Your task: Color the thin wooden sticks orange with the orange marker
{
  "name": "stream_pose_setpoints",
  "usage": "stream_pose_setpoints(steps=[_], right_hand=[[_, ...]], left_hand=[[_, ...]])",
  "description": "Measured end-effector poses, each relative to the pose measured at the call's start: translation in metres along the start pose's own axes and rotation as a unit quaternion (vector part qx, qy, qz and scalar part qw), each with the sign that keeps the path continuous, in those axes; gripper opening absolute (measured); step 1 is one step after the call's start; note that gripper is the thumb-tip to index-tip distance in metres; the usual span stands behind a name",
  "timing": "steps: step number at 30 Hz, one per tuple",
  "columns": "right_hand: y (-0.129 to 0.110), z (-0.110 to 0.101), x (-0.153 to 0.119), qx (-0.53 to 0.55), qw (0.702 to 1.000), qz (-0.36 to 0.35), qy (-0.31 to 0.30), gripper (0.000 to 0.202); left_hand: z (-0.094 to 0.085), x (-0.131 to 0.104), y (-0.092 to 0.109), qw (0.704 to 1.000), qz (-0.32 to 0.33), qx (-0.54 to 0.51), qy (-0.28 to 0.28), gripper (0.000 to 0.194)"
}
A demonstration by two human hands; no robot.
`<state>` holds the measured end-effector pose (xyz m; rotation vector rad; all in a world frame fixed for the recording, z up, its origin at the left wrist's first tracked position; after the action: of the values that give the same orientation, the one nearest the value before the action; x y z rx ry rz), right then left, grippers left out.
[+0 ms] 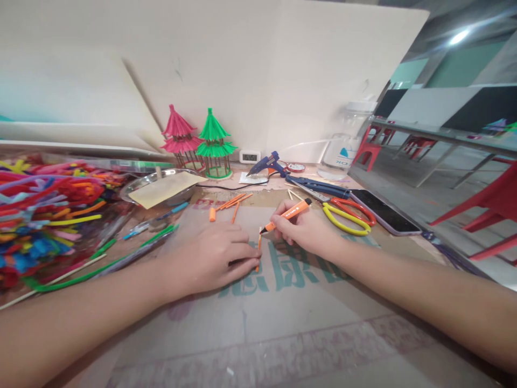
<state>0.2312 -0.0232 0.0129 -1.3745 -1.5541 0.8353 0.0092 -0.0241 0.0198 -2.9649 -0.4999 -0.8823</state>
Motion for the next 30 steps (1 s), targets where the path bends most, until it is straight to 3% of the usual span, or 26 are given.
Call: stream_pose_setpoints(steps=[7,14,25,30], right_hand=[[0.0038,-0.0011,0.0037,0.010,1.000,-0.002,0.022,0.016],[-0.0009,-0.0015,-0.0019,0.013,0.999,-0.002,-0.035,0.015],[0.0053,-0.0002,0.0056,0.031,0.999,0.001,0.025,0.017],[0.0012,0.0000,0.0023,0.014,1.000,-0.006,-0.009,0.015]], left_hand=[[0.0004,0.0003,-0.0001,1.000,-0.001,0.004,-0.008,0.024],[0.0003,0.0003,0.0001,1.000,0.005,0.009,-0.005,0.024],[0.0008,-0.0006,0.0006,1.000,0.001,0.008,-0.003,0.023],[0.0007,-0.0010,0.0004,1.000,0.000,0.001,-0.002,0.023]])
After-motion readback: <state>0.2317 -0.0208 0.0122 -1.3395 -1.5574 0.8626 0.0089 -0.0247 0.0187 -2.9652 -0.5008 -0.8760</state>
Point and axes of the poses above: each hand's wrist, its own x-axis towards the middle knuckle, its own z-axis out of the palm, y = z × x, the point moved 1 cm from there along x, towards the middle knuckle, and after that the axes turned 12 degrees about y, right-handed, at the moved point
